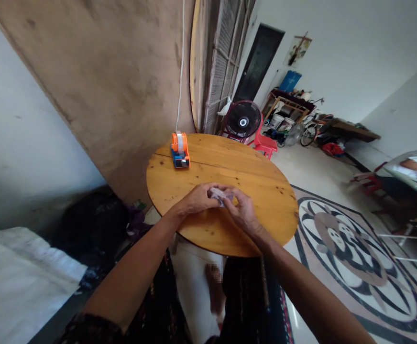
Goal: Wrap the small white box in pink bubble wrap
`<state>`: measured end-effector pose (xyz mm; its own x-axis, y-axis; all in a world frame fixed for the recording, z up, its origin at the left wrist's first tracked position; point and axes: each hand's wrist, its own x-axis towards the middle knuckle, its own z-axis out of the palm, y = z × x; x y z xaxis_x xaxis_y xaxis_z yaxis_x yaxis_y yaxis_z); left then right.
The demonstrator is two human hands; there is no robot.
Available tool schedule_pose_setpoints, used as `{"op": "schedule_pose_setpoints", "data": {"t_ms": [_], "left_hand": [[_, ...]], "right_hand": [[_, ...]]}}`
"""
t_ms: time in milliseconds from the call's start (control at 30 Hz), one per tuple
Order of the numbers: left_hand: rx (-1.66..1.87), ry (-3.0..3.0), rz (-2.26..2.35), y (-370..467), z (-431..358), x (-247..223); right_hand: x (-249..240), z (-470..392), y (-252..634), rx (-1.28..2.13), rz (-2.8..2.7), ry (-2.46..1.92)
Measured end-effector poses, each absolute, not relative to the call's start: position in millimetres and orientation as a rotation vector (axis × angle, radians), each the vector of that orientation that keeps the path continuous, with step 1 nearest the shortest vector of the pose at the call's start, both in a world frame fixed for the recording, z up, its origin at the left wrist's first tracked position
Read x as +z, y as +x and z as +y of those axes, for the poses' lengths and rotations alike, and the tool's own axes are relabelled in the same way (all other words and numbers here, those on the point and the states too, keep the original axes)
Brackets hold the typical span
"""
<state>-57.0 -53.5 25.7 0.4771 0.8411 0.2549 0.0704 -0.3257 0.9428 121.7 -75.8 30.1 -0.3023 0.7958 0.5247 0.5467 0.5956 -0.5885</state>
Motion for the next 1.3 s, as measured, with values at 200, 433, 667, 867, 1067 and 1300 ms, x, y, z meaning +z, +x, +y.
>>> {"op": "schedule_pose_setpoints", "data": {"t_ms": [200, 433, 667, 867, 1067, 1300], "left_hand": [[0.896, 1.53, 0.89, -61, -52, 22], [0.867, 1.334, 0.974, -57, -45, 23], [0.893, 1.671, 1.095, -56, -41, 25], [0.91, 1.698, 0.971, -55, -39, 22], [0.934, 1.36, 0.687, -49, -44, 31], [1.036, 1.215, 0.674, -49, -42, 24]], "right_hand": [[44, -58, 127, 0.891, -1.885, -1.036], [35, -43, 139, 1.118, -1.883, -1.043], [23, -34, 137, 1.447, -1.489, -1.0], [12, -30, 138, 1.48, -1.363, -0.974], [12, -27, 141, 1.412, -1.362, -0.891], [15, -32, 141, 1.436, -1.382, -0.814]]}}
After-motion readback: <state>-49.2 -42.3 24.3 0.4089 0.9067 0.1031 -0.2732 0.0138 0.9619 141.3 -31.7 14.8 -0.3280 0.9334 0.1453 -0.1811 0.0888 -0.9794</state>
